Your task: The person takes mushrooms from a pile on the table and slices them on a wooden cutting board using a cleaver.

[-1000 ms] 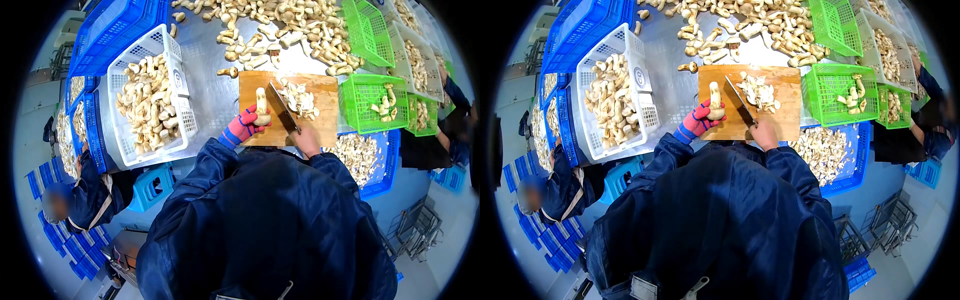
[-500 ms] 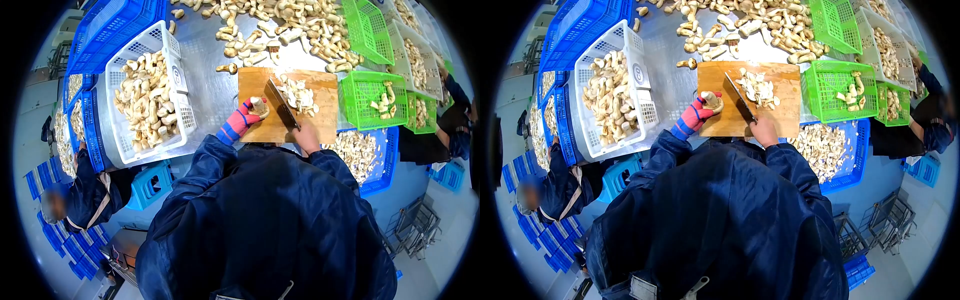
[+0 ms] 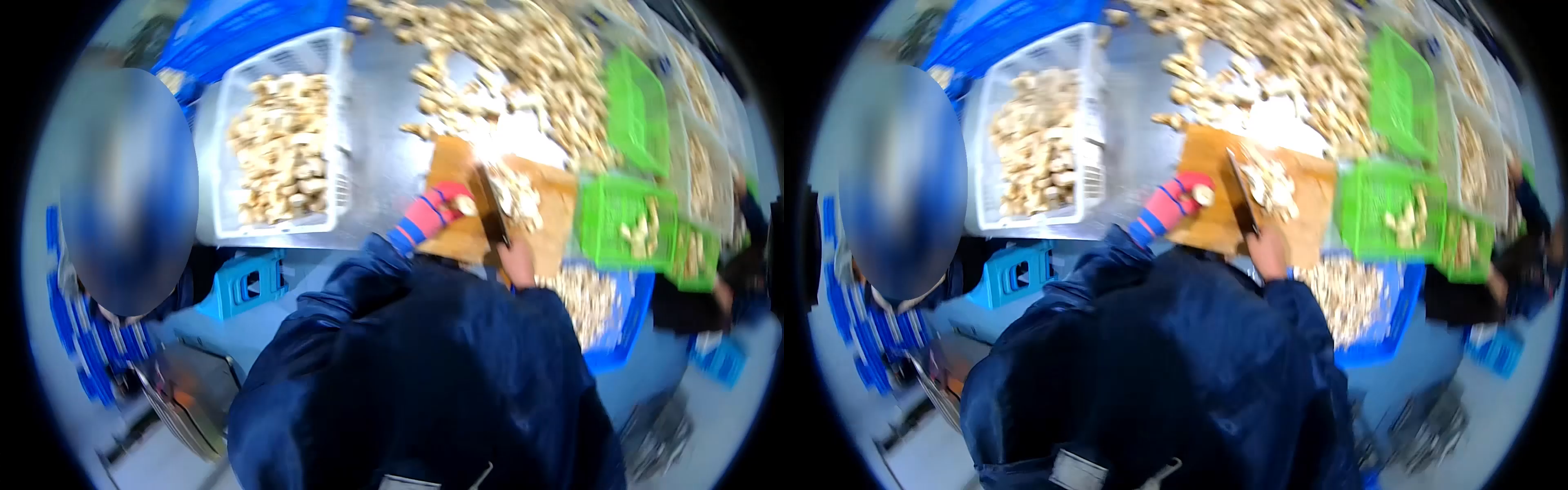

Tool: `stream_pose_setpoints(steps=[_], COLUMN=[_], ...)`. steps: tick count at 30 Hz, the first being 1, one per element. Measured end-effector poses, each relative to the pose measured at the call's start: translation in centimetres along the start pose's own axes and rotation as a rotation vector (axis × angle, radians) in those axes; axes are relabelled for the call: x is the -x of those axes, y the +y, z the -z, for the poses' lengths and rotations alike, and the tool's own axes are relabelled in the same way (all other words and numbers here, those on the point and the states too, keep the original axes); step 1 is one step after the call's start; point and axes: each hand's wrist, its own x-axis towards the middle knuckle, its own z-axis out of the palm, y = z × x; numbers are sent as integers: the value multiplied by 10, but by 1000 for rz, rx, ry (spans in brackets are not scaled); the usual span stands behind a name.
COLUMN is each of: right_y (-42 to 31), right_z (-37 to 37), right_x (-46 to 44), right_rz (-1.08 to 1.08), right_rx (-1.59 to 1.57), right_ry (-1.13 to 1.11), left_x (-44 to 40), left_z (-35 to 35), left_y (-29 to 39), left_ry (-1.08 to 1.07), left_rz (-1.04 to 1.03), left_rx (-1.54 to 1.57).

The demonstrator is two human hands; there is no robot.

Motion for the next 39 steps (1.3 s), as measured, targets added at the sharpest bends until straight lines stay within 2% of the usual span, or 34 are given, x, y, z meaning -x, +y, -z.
stream_pose_setpoints(steps=[1, 2, 3, 4, 5, 7, 10, 13, 15, 17, 18, 21, 34, 37, 39], right_y=[12, 12, 3, 1, 4, 26, 21, 21, 25, 34, 30, 13, -15, -16, -15], right_z=[-10, -6, -2, -1, -4, -16, -9, -9, -11, -15, -18, -25, -32, -30, -30], right_x=[-2, -5, -4, 0, -3, -10, -14, -17, -20, -22, -28, -44, -66, -66, -67], right_rz=[29, 92, 34, 29, -4, 63, -6, 50, 98, 148, 168, 227, 321, 343, 352], right_rx=[-31, -55, -37, -33, -15, -54, -11, 66, 178, 151, 150, 162, 226, 228, 227], right_ry=[34, -32, -19, -4, 14, 81, -13, -24, -11, 8, 12, 13, -47, -58, -65], left_x=[-1, -3, 0, 6, 11, 18, 24, 37, 46, 49, 53, 66, 108, 102, 101], left_z=[1, 5, 8, 10, 10, 13, 20, 22, 26, 27, 25, 33, 35, 33, 36], left_y=[-15, -52, -48, -65, -60, -69, -78, -46, -19, -36, -34, -17, -25, -41, -40], left_ry=[73, 70, 106, 96, 146, 158, 164, 225, 193, 239, 332, 313, 570, 717, 852], left_rz=[-84, -30, 82, 128, 143, 284, 231, 432, 466, 470, 475, 497, 509, 406, 435], left_rx=[-214, -275, -445, -458, -291, -270, -370, -184, -191, -13, -45, -64, 242, 319, 362])
